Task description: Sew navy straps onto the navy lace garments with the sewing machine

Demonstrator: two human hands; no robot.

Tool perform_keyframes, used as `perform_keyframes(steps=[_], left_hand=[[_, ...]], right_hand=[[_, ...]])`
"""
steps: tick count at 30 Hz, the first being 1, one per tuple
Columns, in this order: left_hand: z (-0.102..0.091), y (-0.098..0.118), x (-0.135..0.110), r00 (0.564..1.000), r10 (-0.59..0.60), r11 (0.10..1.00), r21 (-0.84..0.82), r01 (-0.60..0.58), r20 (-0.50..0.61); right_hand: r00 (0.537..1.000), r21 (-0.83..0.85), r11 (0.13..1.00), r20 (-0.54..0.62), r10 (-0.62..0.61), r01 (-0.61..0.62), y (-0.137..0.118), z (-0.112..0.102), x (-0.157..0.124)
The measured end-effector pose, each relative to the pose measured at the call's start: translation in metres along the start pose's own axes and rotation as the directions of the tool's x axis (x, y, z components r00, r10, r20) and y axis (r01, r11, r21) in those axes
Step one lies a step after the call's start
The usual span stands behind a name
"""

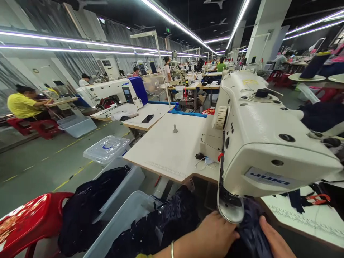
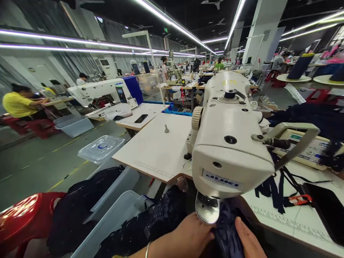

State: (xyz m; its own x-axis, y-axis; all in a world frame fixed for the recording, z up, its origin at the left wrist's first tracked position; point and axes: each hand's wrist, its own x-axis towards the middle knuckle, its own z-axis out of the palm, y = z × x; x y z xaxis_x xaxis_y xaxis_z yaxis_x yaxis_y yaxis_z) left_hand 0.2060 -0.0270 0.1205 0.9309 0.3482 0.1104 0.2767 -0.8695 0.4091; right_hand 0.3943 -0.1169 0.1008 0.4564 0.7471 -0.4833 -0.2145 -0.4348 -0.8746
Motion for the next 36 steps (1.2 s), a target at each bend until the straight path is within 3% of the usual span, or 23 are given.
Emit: perform_keyframes(steps=[3, 6, 10, 15, 18, 23, 26, 28, 29, 33, 36], left_hand=[[-0.003, 0.004, 0.002, 0.998, -0.054, 0.995, 0.081, 0.055, -0.017], [0.006, 0.002, 0.002, 0.997, -0.068, 0.99, 0.128, 0.065, 0.023], [0.016, 0.002, 0.004, 0.994, -0.106, 0.976, 0.193, 0.097, 0.036], [0.016, 0.007, 0.003, 0.989, -0.134, 0.969, 0.219, 0.118, 0.061], [0.015, 0.011, 0.003, 0.988, -0.113, 0.975, 0.201, 0.09, 0.105], [0.013, 0.016, 0.006, 0.988, -0.15, 0.977, 0.158, 0.141, 0.048], [0.014, 0.017, 0.006, 0.992, -0.121, 0.985, 0.131, 0.117, 0.028], [0.016, 0.017, 0.006, 0.995, -0.086, 0.989, 0.126, 0.08, 0.043], [0.018, 0.016, 0.005, 0.996, -0.071, 0.99, 0.125, 0.064, 0.054], [0.025, 0.018, 0.003, 0.995, -0.059, 0.992, 0.119, 0.049, 0.08], [0.024, 0.017, 0.001, 0.992, -0.102, 0.991, 0.094, 0.095, 0.069]], right_hand=[[0.987, 0.103, 0.992, 0.13, -0.089, 0.075, -0.011, 0.011, -0.008], [0.969, -0.136, 0.961, 0.098, -0.227, 0.239, -0.019, 0.016, -0.012], [0.905, -0.438, 0.796, 0.129, -0.405, 0.418, -0.01, 0.018, -0.011], [0.87, -0.502, 0.719, 0.169, -0.463, 0.48, 0.006, 0.024, -0.011], [0.857, -0.565, 0.672, 0.136, -0.497, 0.48, 0.008, 0.025, -0.002], [0.864, -0.555, 0.713, 0.022, -0.503, 0.429, -0.004, 0.02, 0.005], [0.893, -0.357, 0.823, 0.083, -0.443, 0.442, -0.013, 0.02, -0.006], [0.891, -0.298, 0.84, 0.115, -0.439, 0.453, -0.014, 0.022, -0.014], [0.871, -0.348, 0.803, 0.1, -0.481, 0.484, -0.011, 0.024, -0.016], [0.71, -0.665, 0.504, 0.056, -0.702, 0.551, 0.009, 0.028, -0.013], [0.704, -0.712, 0.456, 0.076, -0.706, 0.534, 0.018, 0.024, -0.007]])
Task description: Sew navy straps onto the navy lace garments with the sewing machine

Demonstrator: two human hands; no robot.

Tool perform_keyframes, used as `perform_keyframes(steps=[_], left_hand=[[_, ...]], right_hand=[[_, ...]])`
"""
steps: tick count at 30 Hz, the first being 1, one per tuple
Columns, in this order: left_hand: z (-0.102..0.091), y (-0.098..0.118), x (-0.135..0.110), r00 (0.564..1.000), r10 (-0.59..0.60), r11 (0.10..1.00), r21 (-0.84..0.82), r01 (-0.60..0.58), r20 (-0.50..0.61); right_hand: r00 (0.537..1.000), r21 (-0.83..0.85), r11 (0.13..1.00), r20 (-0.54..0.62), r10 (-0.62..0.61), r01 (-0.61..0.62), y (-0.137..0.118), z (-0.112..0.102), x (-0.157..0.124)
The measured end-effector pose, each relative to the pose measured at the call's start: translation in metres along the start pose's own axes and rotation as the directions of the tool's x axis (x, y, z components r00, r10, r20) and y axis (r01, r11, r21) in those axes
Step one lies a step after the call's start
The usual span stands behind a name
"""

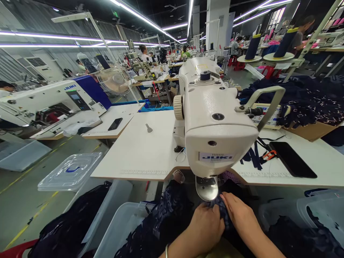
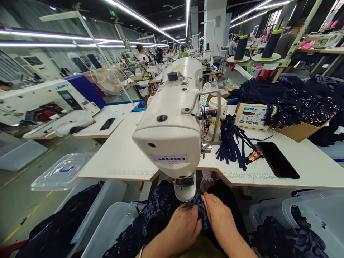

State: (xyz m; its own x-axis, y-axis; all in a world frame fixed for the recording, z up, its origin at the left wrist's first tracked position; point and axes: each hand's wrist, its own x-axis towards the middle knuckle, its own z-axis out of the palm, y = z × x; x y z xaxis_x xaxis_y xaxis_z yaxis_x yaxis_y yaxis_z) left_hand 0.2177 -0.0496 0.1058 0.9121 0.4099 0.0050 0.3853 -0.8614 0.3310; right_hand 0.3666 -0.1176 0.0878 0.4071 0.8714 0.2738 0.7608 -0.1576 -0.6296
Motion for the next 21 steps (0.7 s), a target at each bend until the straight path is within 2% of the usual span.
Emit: perform_keyframes(steps=[2, 4, 5, 7, 8, 9, 11, 12, 13, 14, 16, 17, 18, 19, 21], left_hand=[[-0.006, -0.005, -0.001, 0.997, -0.052, 0.997, -0.051, 0.05, -0.05], [-0.018, -0.012, -0.004, 0.991, -0.068, 0.979, -0.198, 0.043, -0.118], [-0.025, -0.016, -0.006, 0.989, -0.047, 0.954, -0.3, 0.002, -0.14], [-0.041, -0.021, -0.012, 0.991, 0.037, 0.861, -0.499, -0.097, -0.128], [-0.05, -0.023, -0.014, 0.993, 0.075, 0.817, -0.565, -0.116, -0.096], [-0.058, -0.024, -0.017, 0.994, 0.084, 0.79, -0.604, -0.106, -0.065], [-0.073, -0.024, -0.02, 0.998, -0.006, 0.803, -0.595, -0.036, -0.069], [-0.079, -0.023, -0.02, 0.988, -0.087, 0.843, -0.539, 0.004, -0.129], [-0.084, -0.023, -0.019, 0.959, -0.156, 0.896, -0.442, 0.036, -0.238], [-0.088, -0.023, -0.017, 0.91, -0.189, 0.945, -0.322, 0.066, -0.369], [-0.093, -0.023, -0.014, 0.8, -0.143, 0.99, -0.092, 0.11, -0.583], [-0.095, -0.024, -0.012, 0.762, -0.086, 0.994, -0.008, 0.106, -0.642], [-0.096, -0.024, -0.011, 0.752, -0.017, 0.996, 0.053, 0.068, -0.66], [-0.097, -0.024, -0.011, 0.765, 0.054, 0.996, 0.091, 0.006, -0.642], [-0.098, -0.024, -0.012, 0.831, 0.179, 0.983, 0.124, -0.133, -0.527]], right_hand=[[0.997, 0.023, 1.0, 0.079, -0.004, 0.002, 0.0, -0.007, 0.002], [0.967, 0.118, 0.993, 0.253, -0.037, 0.008, -0.007, -0.021, 0.005], [0.928, 0.179, 0.984, 0.364, -0.076, 0.01, -0.014, -0.029, 0.007], [0.823, 0.285, 0.959, 0.541, -0.173, 0.015, -0.03, -0.047, 0.012], [0.793, 0.319, 0.948, 0.572, -0.208, 0.019, -0.037, -0.054, 0.015], [0.787, 0.338, 0.941, 0.573, -0.23, 0.029, -0.044, -0.06, 0.019], [0.847, 0.34, 0.937, 0.475, -0.24, 0.075, -0.052, -0.065, 0.028], [0.888, 0.322, 0.941, 0.395, -0.237, 0.108, -0.055, -0.064, 0.033], [0.924, 0.289, 0.947, 0.307, -0.229, 0.139, -0.057, -0.061, 0.037], [0.951, 0.25, 0.955, 0.222, -0.216, 0.158, -0.058, -0.057, 0.041], [0.979, 0.192, 0.97, 0.111, -0.174, 0.15, -0.06, -0.046, 0.047], [0.986, 0.189, 0.975, 0.094, -0.14, 0.121, -0.061, -0.041, 0.048], [0.991, 0.202, 0.977, 0.092, -0.095, 0.074, -0.061, -0.037, 0.049], [0.994, 0.231, 0.973, 0.102, -0.037, 0.013, -0.062, -0.034, 0.049], [0.988, 0.324, 0.939, 0.133, 0.075, -0.115, -0.063, -0.03, 0.049]])
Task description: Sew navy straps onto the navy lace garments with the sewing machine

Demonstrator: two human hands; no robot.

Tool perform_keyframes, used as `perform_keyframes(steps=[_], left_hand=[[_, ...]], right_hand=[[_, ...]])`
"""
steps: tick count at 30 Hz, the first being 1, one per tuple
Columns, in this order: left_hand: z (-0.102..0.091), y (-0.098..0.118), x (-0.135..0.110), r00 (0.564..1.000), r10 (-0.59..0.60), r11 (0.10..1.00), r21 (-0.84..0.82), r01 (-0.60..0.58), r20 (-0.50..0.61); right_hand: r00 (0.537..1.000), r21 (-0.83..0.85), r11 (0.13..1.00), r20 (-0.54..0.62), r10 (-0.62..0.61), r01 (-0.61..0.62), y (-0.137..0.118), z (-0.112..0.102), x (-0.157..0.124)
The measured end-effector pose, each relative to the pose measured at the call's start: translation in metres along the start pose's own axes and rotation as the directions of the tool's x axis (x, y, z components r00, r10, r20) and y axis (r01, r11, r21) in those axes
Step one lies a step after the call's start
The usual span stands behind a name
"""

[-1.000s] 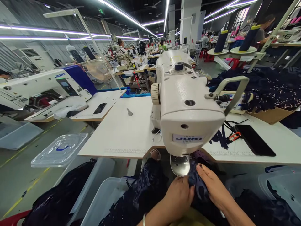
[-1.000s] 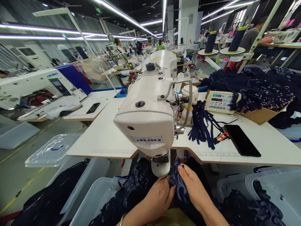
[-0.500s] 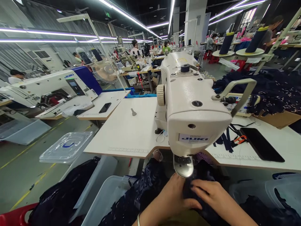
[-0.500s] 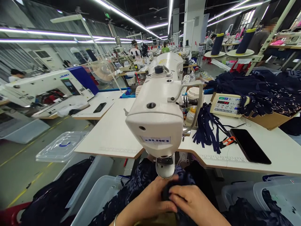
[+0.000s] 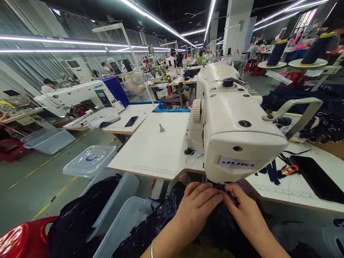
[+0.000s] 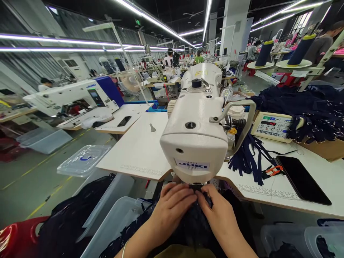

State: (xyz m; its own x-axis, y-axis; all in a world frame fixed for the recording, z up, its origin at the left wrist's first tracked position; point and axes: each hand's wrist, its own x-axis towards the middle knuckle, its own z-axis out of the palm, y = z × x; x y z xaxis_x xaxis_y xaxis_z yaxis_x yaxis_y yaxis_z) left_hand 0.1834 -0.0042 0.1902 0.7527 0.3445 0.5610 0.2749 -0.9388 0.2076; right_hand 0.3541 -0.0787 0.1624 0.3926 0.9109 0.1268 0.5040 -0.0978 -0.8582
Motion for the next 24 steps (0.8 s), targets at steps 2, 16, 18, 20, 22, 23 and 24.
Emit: perform_keyframes(steps=[2, 16, 18, 20, 22, 23, 24], left_hand=[[-0.001, 0.001, -0.002, 0.988, 0.051, 0.998, -0.044, -0.045, 0.145], [0.019, 0.017, -0.003, 0.976, -0.164, 0.956, 0.268, 0.121, 0.142], [0.018, 0.02, -0.001, 0.971, -0.177, 0.938, 0.326, 0.117, 0.16], [0.016, 0.023, 0.002, 0.964, -0.194, 0.921, 0.373, 0.114, 0.184], [0.014, 0.025, 0.004, 0.964, -0.197, 0.91, 0.399, 0.111, 0.18], [0.014, 0.026, 0.004, 0.967, -0.194, 0.906, 0.408, 0.111, 0.166], [0.014, 0.027, 0.005, 0.97, -0.189, 0.903, 0.416, 0.11, 0.154]], right_hand=[[0.996, 0.125, 0.988, 0.012, 0.091, -0.092, 0.002, 0.0, 0.002], [0.999, -0.094, 0.995, 0.014, 0.046, -0.045, 0.017, -0.02, 0.032], [0.998, -0.176, 0.982, 0.015, 0.065, -0.062, 0.015, -0.02, 0.034], [0.994, -0.247, 0.964, 0.032, 0.108, -0.097, 0.014, -0.019, 0.036], [0.992, -0.291, 0.952, 0.05, 0.116, -0.097, 0.013, -0.018, 0.037], [0.993, -0.3, 0.95, 0.056, 0.106, -0.085, 0.014, -0.018, 0.038], [0.994, -0.303, 0.951, 0.062, 0.091, -0.068, 0.014, -0.018, 0.039]])
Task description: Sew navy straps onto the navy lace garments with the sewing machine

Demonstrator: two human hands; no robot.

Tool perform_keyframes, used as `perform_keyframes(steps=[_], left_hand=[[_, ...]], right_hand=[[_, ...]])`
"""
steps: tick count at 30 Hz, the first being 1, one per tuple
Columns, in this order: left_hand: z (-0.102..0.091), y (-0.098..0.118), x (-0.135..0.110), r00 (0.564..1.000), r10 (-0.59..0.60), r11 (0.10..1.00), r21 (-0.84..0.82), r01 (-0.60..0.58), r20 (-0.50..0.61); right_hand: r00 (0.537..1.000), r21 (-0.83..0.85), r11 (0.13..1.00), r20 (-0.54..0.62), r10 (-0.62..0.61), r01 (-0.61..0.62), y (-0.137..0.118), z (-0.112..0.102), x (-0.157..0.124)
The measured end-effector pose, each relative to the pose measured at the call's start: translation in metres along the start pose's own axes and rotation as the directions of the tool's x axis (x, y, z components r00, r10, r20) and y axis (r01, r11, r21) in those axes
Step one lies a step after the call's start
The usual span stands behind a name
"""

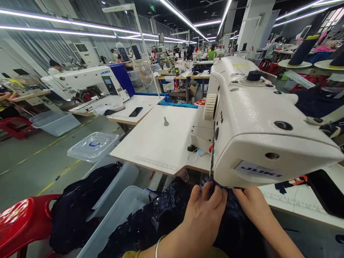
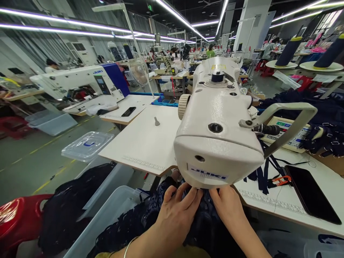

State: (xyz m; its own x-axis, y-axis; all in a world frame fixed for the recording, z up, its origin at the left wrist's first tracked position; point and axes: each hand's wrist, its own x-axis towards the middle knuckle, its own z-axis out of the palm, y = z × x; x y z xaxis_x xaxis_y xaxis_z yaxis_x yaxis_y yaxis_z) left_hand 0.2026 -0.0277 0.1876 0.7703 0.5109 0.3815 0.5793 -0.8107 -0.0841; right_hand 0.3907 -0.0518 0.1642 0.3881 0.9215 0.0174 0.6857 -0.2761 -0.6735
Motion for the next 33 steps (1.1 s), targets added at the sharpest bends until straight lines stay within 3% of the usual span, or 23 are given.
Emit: perform_keyframes(steps=[10, 18, 21, 26, 30, 33], left_hand=[[0.003, 0.005, -0.001, 0.998, -0.009, 0.998, 0.055, 0.013, -0.07], [0.003, 0.004, -0.001, 0.995, 0.02, 0.997, 0.08, -0.012, -0.101], [0.004, 0.004, -0.002, 0.996, 0.017, 0.996, 0.09, -0.009, -0.09], [0.008, 0.001, -0.004, 0.996, 0.01, 0.997, 0.075, -0.004, -0.089], [0.01, -0.001, -0.004, 0.998, -0.005, 1.0, 0.024, 0.007, -0.067], [0.01, -0.001, -0.004, 0.998, -0.028, 1.0, 0.01, 0.029, -0.051]], right_hand=[[0.992, 0.0, 0.992, -0.003, -0.127, 0.127, 0.013, 0.001, 0.008], [0.995, -0.071, 0.993, -0.017, -0.096, 0.095, 0.013, 0.005, 0.004], [0.985, -0.095, 0.984, -0.079, -0.156, 0.149, 0.015, 0.006, 0.005], [0.973, -0.081, 0.972, -0.05, -0.226, 0.221, 0.018, 0.006, 0.008], [0.976, -0.064, 0.974, -0.03, -0.218, 0.216, 0.015, 0.006, 0.006], [0.99, -0.049, 0.988, 0.015, -0.143, 0.143, 0.011, 0.006, 0.004]])
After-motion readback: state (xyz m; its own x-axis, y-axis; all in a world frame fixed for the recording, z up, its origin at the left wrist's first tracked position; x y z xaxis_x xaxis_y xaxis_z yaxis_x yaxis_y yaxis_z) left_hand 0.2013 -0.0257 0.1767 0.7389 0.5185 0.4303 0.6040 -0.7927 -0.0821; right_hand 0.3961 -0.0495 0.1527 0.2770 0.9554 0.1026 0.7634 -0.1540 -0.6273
